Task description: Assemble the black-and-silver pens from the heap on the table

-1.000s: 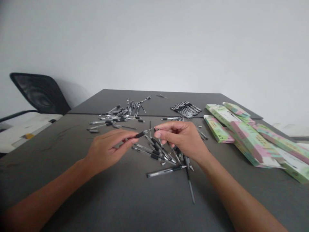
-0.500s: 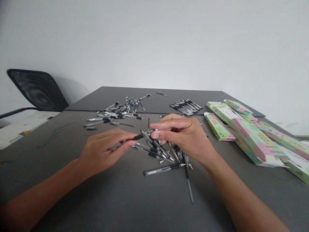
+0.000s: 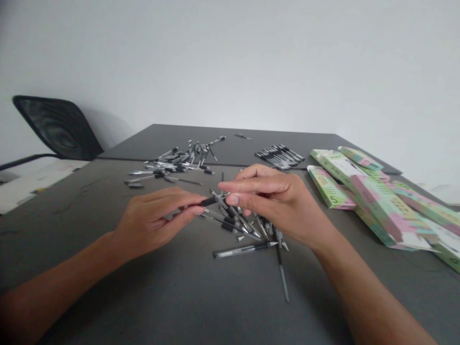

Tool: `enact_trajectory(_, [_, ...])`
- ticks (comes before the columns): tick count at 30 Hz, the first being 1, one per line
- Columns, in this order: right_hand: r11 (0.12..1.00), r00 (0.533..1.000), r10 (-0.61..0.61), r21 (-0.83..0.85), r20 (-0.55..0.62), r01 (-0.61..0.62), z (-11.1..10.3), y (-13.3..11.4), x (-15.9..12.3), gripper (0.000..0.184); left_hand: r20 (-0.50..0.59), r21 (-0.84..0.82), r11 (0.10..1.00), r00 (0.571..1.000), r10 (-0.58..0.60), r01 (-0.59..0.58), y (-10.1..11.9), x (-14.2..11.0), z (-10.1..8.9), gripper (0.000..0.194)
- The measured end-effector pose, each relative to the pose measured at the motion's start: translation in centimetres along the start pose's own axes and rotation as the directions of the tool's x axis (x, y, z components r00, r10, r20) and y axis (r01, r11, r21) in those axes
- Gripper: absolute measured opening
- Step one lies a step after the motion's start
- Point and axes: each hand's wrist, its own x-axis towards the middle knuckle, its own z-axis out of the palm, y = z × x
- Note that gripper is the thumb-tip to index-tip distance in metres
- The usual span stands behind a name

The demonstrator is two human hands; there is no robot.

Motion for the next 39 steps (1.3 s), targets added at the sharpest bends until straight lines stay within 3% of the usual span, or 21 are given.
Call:
enact_trajectory(12, [0.962, 0.996, -0.046, -0.265, 0.083, 0.066, -0.7, -1.1, -0.2, 0.025, 0.043, -0.014, 1.0, 0.999, -0.019, 0.02, -0.4, -0.3, 0.2, 0.016])
enact_trajectory(27, [0.966, 0.994, 0.021, -0.253, -0.106, -0.047, 0.5, -0.2, -0.5, 0.037, 0.02, -0.01, 0.999, 0.999, -0.032, 0.032, 0.0, -0.2, 0.0, 0.016])
enact_trajectory(33, [0.983, 0.976, 0.075, -0.148, -0.207, -0.107, 1.6, -0.5, -0.3, 0.017, 0.052, -0.024, 0.995, 0.994, -0.096, 0.097, 0.4, -0.1, -0.1, 0.017])
enact_trajectory(39, [0.99, 0.942, 0.069, -0.097, -0.328, -0.107, 3.0, -0.1, -0.3, 0.028, 0.098, -0.132, 0.967, 0.973, -0.208, 0.22, 1.2, -0.3, 0.4, 0.015])
